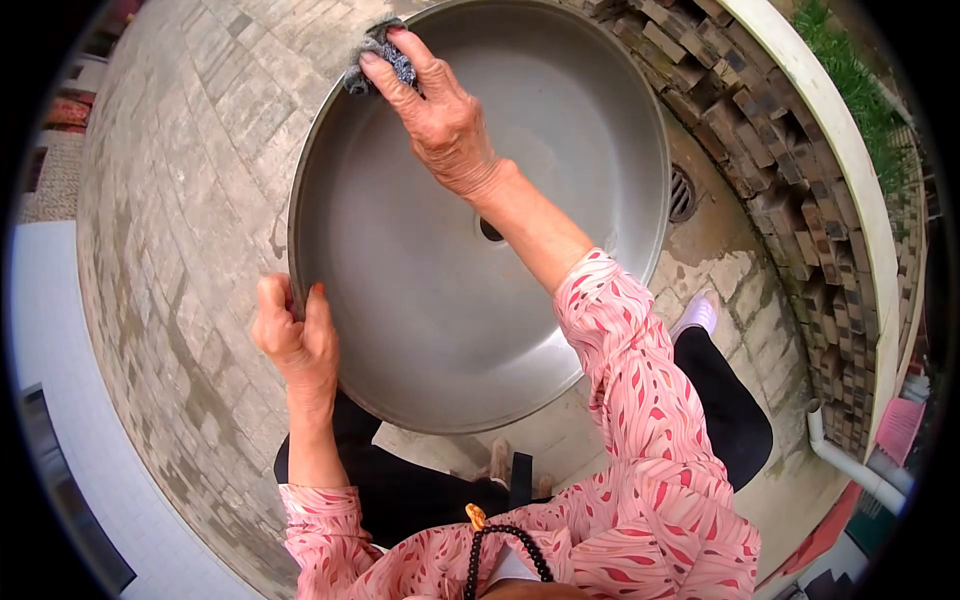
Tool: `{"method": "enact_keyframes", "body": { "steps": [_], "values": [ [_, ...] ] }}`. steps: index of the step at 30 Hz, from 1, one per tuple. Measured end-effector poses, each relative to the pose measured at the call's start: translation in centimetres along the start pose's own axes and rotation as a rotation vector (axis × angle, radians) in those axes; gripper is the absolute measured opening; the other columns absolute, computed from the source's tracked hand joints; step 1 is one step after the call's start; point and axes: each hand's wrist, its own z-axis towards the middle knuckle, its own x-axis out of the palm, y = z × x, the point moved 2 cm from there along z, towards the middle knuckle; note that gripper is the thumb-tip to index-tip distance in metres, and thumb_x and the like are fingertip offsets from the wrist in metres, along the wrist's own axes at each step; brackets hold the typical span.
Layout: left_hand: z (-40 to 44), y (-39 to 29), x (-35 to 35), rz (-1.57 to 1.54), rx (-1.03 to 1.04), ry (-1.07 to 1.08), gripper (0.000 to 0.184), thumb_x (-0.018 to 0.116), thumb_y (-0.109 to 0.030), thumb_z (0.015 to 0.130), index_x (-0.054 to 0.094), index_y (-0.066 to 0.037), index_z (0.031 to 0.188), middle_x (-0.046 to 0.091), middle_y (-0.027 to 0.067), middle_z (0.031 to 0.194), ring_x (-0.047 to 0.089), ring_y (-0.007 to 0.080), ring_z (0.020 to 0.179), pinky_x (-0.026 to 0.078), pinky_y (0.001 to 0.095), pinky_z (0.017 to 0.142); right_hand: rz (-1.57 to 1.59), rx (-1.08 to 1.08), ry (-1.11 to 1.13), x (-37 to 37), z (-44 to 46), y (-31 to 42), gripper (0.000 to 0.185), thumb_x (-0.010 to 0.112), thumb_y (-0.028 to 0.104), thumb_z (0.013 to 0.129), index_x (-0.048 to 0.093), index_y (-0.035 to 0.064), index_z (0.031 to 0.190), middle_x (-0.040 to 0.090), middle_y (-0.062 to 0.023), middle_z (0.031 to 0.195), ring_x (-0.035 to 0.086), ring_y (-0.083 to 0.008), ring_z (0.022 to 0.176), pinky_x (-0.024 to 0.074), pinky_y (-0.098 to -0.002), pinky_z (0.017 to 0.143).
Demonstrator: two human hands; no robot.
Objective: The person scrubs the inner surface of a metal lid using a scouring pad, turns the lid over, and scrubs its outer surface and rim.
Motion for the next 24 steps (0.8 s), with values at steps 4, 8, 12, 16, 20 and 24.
{"method": "enact_keyframes", "body": {
  "steps": [4, 8, 12, 16, 20, 24],
  "values": [
    [0.6, -0.7, 0.1, -0.015, -0.022, -0.003, 0.019, 0.062, 0.008, 0.075, 0.046, -0.002, 0.077, 0.034, 0.0028, 0.06, 0.032, 0.0127, 0.051, 0.029, 0.0267, 0.047, -0.136, 0.025, 0.053, -1.4, 3.9, -4.9, 0.031, 0.069, 0.015, 0.08, 0.063, 0.0189, 0.11, 0.062, -0.0092, 0.11, 0.067, -0.0272, 0.09, 0.0558, -0.0367, 0.061],
    [0.5, -0.1, 0.1, -0.017, -0.075, 0.03, 0.022, 0.064, 0.003, 0.078, 0.043, -0.004, 0.08, 0.031, -0.0006, 0.064, 0.028, 0.0099, 0.057, 0.027, 0.025, 0.05, -0.218, -0.059, 0.295, -2.2, 5.1, -8.2, 0.036, 0.064, 0.021, 0.082, 0.057, 0.0167, 0.116, 0.06, -0.0084, 0.097, 0.063, -0.0319, 0.082, 0.0525, -0.0435, 0.064],
    [1.1, -0.4, 0.2, 0.001, -0.045, 0.055, 0.018, 0.063, 0.007, 0.075, 0.047, -0.003, 0.079, 0.035, 0.0021, 0.061, 0.031, 0.012, 0.051, 0.029, 0.0259, 0.047, -0.265, -0.018, 0.382, -2.6, 4.6, -11.0, 0.03, 0.068, 0.025, 0.079, 0.058, 0.0148, 0.106, 0.061, -0.0096, 0.095, 0.064, -0.0331, 0.078, 0.0531, -0.0435, 0.062],
    [0.9, 0.1, 0.4, 0.028, -0.035, 0.05, 0.019, 0.064, 0.006, 0.075, 0.047, -0.003, 0.079, 0.033, 0.0023, 0.063, 0.031, 0.0125, 0.052, 0.029, 0.0266, 0.048, -0.327, 0.224, 0.513, -5.7, 2.1, -17.7, 0.025, 0.065, 0.027, 0.083, 0.058, 0.0126, 0.101, 0.062, -0.0146, 0.089, 0.064, -0.0349, 0.085, 0.0515, -0.0457, 0.071],
    [1.2, 0.2, 0.4, 0.03, -0.033, 0.064, 0.02, 0.064, 0.005, 0.075, 0.047, -0.003, 0.079, 0.032, 0.0029, 0.064, 0.031, 0.0132, 0.054, 0.028, 0.0273, 0.049, -0.536, 0.632, 0.61, -11.3, -4.1, -22.9, 0.037, 0.065, 0.04, 0.084, 0.061, 0.015, 0.11, 0.066, -0.015, 0.107, 0.063, -0.0374, 0.098, 0.0495, -0.0484, 0.079],
    [1.3, 0.0, 0.4, 0.015, -0.071, 0.077, 0.025, 0.064, 0.003, 0.075, 0.041, -0.004, 0.076, 0.028, 0.0005, 0.065, 0.026, 0.0114, 0.057, 0.025, 0.0264, 0.05, -0.676, 0.916, 0.694, -17.0, -11.1, -24.5, 0.039, 0.063, 0.045, 0.085, 0.062, 0.0154, 0.111, 0.065, -0.015, 0.108, 0.06, -0.0364, 0.105, 0.0473, -0.0475, 0.086]
  ]
}}
